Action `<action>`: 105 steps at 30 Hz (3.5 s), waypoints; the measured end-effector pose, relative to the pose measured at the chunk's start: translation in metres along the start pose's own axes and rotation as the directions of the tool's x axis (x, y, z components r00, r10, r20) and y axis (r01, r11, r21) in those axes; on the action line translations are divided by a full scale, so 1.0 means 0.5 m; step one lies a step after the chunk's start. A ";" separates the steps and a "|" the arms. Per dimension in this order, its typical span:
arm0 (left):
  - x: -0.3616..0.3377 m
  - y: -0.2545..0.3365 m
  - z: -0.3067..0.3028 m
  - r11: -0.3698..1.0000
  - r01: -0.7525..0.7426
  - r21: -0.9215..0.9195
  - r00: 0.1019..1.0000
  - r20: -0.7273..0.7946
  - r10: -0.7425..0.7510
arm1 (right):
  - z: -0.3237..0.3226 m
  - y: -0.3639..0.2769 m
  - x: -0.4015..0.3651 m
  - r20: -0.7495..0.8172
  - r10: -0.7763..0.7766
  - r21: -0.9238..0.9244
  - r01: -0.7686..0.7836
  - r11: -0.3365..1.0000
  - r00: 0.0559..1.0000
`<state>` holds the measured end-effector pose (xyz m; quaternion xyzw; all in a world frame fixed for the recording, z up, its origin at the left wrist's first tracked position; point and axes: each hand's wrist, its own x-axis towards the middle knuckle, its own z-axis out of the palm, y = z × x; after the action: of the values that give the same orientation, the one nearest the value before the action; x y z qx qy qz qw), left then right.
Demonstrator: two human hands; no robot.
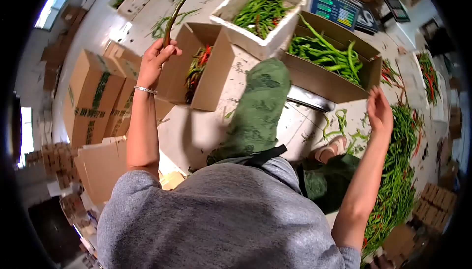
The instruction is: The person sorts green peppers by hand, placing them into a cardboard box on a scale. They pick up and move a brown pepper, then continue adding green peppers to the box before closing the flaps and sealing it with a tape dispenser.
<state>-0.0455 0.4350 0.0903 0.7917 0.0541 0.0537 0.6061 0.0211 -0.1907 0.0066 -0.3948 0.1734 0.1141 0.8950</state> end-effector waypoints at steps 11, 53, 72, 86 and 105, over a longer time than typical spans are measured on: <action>-0.027 -0.219 -0.092 0.882 0.217 0.419 0.966 -0.224 -0.131 | -0.275 -0.100 -0.162 -0.409 -0.200 0.072 0.250 0.966 0.890; 0.565 -0.284 0.867 0.923 -0.228 0.309 0.646 0.758 -0.094 | -0.172 -0.014 -0.218 -0.440 -0.407 0.291 0.555 0.779 0.801; 0.507 -0.189 0.832 0.918 -0.276 0.283 0.404 0.901 -0.157 | -0.211 -0.016 -0.211 -0.421 -0.434 0.350 0.584 0.732 0.796; 0.462 -0.031 0.827 0.702 -0.627 0.337 0.540 0.838 0.080 | -0.235 -0.015 -0.173 -0.395 -0.453 0.354 0.588 0.727 0.799; 0.582 -0.371 0.822 0.802 -0.485 0.348 0.534 0.844 -0.044 | -0.292 0.015 -0.181 -0.300 -0.527 0.424 0.606 0.673 0.795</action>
<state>0.3000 0.1352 -0.1899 0.8605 -0.3264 -0.2575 0.2945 -0.0963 -0.3007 -0.0541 -0.1910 0.1333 -0.2492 0.9400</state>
